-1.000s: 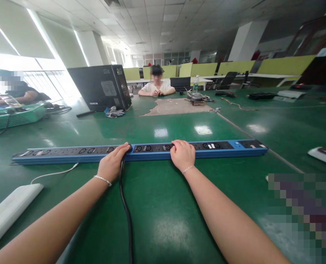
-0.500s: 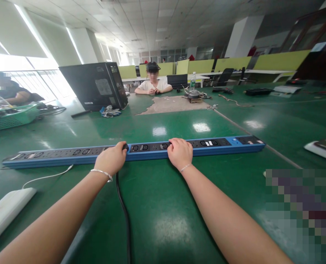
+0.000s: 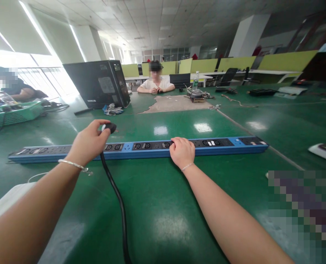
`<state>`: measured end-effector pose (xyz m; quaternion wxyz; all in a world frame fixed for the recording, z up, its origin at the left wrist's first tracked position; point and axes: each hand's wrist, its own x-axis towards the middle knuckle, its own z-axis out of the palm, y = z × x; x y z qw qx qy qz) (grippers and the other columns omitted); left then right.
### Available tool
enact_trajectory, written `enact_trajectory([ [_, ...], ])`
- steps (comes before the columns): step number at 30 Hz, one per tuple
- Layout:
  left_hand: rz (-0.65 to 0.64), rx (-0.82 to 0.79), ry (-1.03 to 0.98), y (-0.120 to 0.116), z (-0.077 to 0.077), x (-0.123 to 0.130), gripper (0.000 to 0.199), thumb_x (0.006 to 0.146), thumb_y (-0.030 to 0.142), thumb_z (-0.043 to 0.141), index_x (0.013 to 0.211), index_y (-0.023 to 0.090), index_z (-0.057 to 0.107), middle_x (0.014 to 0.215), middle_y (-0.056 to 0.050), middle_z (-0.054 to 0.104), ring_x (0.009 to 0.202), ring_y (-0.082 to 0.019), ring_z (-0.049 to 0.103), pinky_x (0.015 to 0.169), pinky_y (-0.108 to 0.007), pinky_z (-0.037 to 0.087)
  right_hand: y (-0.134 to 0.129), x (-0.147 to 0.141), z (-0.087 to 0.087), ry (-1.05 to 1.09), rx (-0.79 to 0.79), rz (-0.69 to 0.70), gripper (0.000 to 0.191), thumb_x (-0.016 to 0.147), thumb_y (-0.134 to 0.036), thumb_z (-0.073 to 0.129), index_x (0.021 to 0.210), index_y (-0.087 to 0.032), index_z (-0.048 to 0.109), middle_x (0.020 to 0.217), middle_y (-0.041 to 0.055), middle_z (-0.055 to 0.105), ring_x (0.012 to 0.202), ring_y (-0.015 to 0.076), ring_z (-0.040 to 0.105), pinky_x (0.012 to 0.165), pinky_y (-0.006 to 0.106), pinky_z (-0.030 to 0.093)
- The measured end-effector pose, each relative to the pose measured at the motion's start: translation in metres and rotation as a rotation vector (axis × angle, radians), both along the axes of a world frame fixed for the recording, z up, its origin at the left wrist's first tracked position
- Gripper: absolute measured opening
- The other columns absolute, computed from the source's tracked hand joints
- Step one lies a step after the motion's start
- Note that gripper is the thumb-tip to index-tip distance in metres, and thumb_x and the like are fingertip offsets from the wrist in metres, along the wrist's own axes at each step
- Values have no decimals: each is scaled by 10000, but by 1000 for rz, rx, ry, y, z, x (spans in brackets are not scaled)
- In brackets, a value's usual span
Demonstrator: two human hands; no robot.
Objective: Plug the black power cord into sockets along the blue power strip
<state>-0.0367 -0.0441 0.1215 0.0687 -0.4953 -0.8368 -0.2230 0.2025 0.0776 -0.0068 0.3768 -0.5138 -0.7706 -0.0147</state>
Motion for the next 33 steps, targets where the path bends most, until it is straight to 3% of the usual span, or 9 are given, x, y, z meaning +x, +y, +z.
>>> enact_trajectory([
  [3,-24,-135,-82,-8,10,-16,427,829,418,422,1210,250,520,555,49,582,546,-142,567,596,-266,442,1,-1,0,2,-4,-7,308,821,-205,429,999,-210,680,1089,41,674,1026,202,547,907,350,305],
  [7,-34,-225,-246,-10,-8,-49,459,826,343,419,1266,215,457,640,19,645,530,-134,568,546,-250,449,1,-1,0,4,-3,-2,312,820,-206,426,998,-212,681,1083,33,676,1023,204,548,909,354,303],
  [10,22,-216,-14,-11,-24,-73,415,808,321,420,1196,225,531,728,-23,687,598,-162,587,566,-266,444,1,0,0,-3,-9,-2,316,822,-209,421,1000,-216,681,1084,36,674,1024,202,548,901,356,308],
  [15,57,-228,48,-14,-39,-95,435,790,342,416,1166,187,570,707,-57,697,612,-200,597,572,-288,445,1,0,-1,-7,-9,-7,317,822,-212,420,1001,-216,682,1087,40,672,1026,200,547,896,354,312],
  [23,28,-286,108,-10,-44,-102,444,787,367,414,1154,192,592,721,-57,705,630,-207,609,583,-285,446,1,0,0,-18,-6,-4,317,825,-215,417,1004,-215,678,1090,46,671,1025,209,543,891,356,312],
  [33,31,-307,224,-1,-38,-89,414,799,335,400,1128,211,618,805,-71,711,679,-221,608,654,-329,468,1,0,-1,-4,-1,3,318,823,-213,418,1001,-214,681,1085,47,674,1014,208,549,894,356,313],
])
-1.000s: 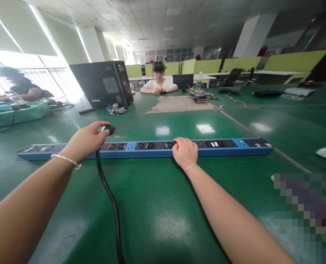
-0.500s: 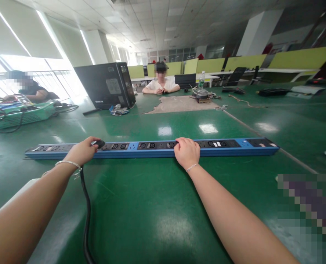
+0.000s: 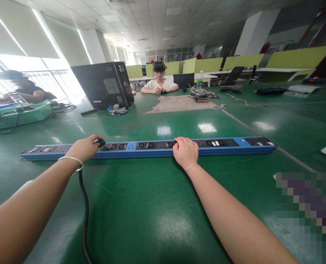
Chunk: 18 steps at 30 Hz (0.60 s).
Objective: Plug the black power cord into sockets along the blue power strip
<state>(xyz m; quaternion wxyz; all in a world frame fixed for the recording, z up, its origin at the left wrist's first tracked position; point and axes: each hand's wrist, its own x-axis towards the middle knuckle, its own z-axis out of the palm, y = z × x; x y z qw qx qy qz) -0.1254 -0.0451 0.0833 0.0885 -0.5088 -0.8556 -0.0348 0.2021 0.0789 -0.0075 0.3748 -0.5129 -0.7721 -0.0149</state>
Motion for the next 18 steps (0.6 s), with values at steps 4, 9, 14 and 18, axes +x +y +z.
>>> enact_trajectory([
  [4,-6,-26,0,1,1,2,406,812,330,391,1133,215,611,806,-62,709,708,-227,613,693,-347,473,0,0,0,7,4,1,314,823,-214,420,994,-210,683,1079,45,677,1006,209,551,900,356,310],
  [9,15,-54,-20,2,-1,-2,405,807,329,403,1133,206,611,885,-85,709,770,-251,630,703,-355,474,0,0,0,3,1,0,316,823,-214,416,995,-215,681,1084,39,676,1013,209,548,898,354,311],
  [14,0,-88,-27,-2,-5,2,417,822,359,383,1153,212,590,906,-91,708,822,-254,637,738,-357,465,0,0,0,-3,0,-3,317,821,-211,416,994,-213,682,1086,43,672,1011,209,547,891,354,312],
  [18,21,-100,-21,-6,-12,9,451,843,378,328,1211,217,533,934,-115,698,857,-274,639,762,-378,459,0,0,1,-10,-7,-6,316,826,-212,416,998,-213,680,1086,48,671,1016,205,546,890,355,311],
])
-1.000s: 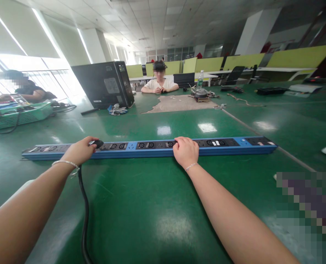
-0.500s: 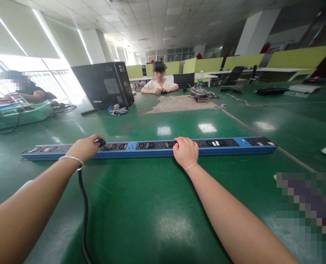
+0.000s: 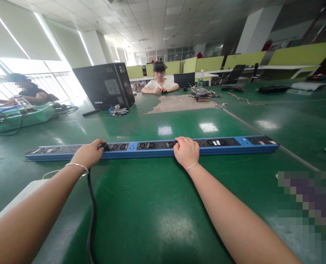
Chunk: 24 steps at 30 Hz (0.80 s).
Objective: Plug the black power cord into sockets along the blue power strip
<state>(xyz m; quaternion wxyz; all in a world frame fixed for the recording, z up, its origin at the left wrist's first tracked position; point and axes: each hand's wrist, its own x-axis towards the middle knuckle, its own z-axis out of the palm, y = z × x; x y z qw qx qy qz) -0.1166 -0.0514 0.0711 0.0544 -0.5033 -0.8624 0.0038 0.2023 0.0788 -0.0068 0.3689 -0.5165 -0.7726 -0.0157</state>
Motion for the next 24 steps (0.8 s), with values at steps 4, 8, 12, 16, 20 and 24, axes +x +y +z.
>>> enact_trajectory([
  [4,41,-4,-6,3,-2,-1,463,845,392,296,1212,219,519,1006,-147,680,920,-301,630,787,-395,450,0,0,1,-3,1,7,312,824,-213,419,995,-212,680,1079,43,674,1013,202,550,880,348,316],
  [8,68,-2,-32,8,-1,-5,427,826,428,332,1149,256,551,1055,-120,669,962,-294,616,797,-380,451,0,0,0,-4,2,4,312,827,-213,417,993,-211,680,1080,45,674,1013,203,550,878,349,314],
  [12,133,37,-37,6,-7,0,474,848,479,263,1183,267,523,1025,-123,670,937,-291,623,766,-379,459,0,0,-1,8,13,3,308,824,-209,421,988,-213,681,1075,35,677,1008,202,551,887,349,307],
  [16,162,70,-21,1,-14,9,509,864,498,212,1227,267,485,1063,-144,655,962,-310,615,789,-413,449,0,0,-1,12,13,5,308,823,-207,420,986,-212,681,1076,38,678,1010,203,551,888,351,305],
  [20,152,74,-14,-1,-15,11,510,874,490,202,1241,259,471,1098,-139,645,976,-294,609,821,-425,440,0,0,-1,5,12,-1,302,824,-206,426,989,-214,679,1081,36,676,1018,200,550,883,351,305],
  [24,133,39,-38,3,-8,3,488,860,492,253,1203,253,505,1038,-123,663,945,-284,614,809,-407,446,0,0,0,7,16,1,298,822,-203,431,986,-217,679,1083,28,676,1022,196,552,880,349,302],
])
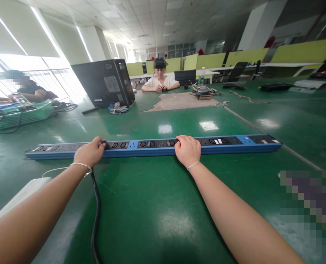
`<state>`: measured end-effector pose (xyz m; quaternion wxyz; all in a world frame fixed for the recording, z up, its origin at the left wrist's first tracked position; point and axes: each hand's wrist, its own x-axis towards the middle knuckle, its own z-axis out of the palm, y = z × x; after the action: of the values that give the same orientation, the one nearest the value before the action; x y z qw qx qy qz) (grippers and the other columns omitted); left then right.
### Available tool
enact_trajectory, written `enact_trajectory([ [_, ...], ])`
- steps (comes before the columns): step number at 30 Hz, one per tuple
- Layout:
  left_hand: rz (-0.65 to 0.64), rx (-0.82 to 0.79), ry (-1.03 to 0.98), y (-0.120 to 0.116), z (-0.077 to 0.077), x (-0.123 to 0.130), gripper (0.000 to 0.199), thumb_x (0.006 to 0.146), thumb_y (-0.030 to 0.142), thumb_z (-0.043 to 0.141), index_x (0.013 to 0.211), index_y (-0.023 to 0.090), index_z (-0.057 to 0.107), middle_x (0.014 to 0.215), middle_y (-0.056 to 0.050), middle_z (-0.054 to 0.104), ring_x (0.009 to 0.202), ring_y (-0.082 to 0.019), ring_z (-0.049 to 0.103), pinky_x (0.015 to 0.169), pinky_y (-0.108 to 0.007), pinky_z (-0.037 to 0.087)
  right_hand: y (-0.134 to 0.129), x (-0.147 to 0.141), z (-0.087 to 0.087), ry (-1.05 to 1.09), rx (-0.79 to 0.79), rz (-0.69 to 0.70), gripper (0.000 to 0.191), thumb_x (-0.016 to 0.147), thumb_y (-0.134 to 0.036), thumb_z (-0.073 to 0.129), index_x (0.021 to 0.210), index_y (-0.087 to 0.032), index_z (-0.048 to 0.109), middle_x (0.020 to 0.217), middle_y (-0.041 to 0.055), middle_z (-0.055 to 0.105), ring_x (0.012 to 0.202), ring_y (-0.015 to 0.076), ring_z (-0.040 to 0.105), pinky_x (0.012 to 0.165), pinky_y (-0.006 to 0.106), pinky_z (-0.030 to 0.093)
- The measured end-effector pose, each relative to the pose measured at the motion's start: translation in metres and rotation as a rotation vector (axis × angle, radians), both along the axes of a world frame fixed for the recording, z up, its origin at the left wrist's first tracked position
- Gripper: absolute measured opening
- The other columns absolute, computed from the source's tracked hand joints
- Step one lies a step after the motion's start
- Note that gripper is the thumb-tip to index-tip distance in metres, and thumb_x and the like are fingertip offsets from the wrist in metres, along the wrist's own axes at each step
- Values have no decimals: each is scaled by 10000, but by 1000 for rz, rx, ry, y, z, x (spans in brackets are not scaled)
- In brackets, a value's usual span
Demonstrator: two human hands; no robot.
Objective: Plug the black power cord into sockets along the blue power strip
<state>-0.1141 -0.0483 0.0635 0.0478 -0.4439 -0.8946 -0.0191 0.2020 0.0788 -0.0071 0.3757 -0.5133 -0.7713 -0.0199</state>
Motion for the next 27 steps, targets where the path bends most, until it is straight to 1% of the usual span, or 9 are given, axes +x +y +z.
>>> enact_trajectory([
  [4,-42,-20,-59,6,7,-10,379,817,457,378,1093,268,557,979,-56,675,888,-216,620,781,-304,454,0,0,0,3,-7,-1,301,822,-202,428,985,-216,680,1084,27,677,1023,200,551,883,351,300],
  [6,-43,-13,-73,8,6,-10,370,819,456,378,1079,256,549,952,-48,675,856,-192,623,758,-271,455,0,0,0,2,-7,-1,301,823,-204,427,986,-216,680,1084,27,677,1026,203,550,886,354,299],
  [8,-24,-6,-62,9,2,-8,401,841,468,326,1102,236,523,938,-76,677,858,-210,630,743,-287,458,0,0,0,1,-7,2,300,823,-207,429,987,-216,679,1083,29,678,1027,206,550,887,357,298],
  [12,11,-11,-7,5,-9,1,477,874,478,202,1165,191,449,957,-164,671,895,-305,637,746,-387,454,1,0,-1,1,-8,7,301,826,-209,425,990,-215,678,1081,32,678,1028,208,550,888,359,299],
  [15,1,-27,27,0,-13,6,505,888,472,122,1185,176,404,951,-175,672,893,-322,642,769,-426,445,1,0,-1,7,-12,6,305,825,-208,422,989,-212,678,1082,32,677,1029,209,550,893,360,297],
  [18,-20,-61,48,0,-9,6,513,892,458,86,1176,163,394,914,-180,675,872,-326,648,768,-443,444,1,0,0,9,-15,5,309,824,-207,419,993,-211,677,1086,34,675,1034,207,547,898,358,296],
  [23,-83,-146,34,9,2,-2,438,888,432,176,1102,155,439,905,-196,675,871,-308,649,766,-418,450,0,0,1,-15,-26,-1,318,831,-209,410,1002,-209,678,1097,47,669,1034,202,544,887,352,308],
  [25,-98,-157,28,10,3,-3,431,889,432,182,1095,157,443,909,-195,675,871,-302,648,762,-408,451,0,0,1,-22,-27,-2,325,834,-210,403,1008,-210,677,1099,52,667,1035,204,543,886,356,310],
  [27,-89,-147,35,7,2,-1,464,892,446,150,1115,151,431,909,-201,672,863,-313,646,752,-421,450,0,0,1,-16,-24,-1,327,833,-210,401,1009,-210,676,1096,53,668,1035,208,542,889,359,309],
])
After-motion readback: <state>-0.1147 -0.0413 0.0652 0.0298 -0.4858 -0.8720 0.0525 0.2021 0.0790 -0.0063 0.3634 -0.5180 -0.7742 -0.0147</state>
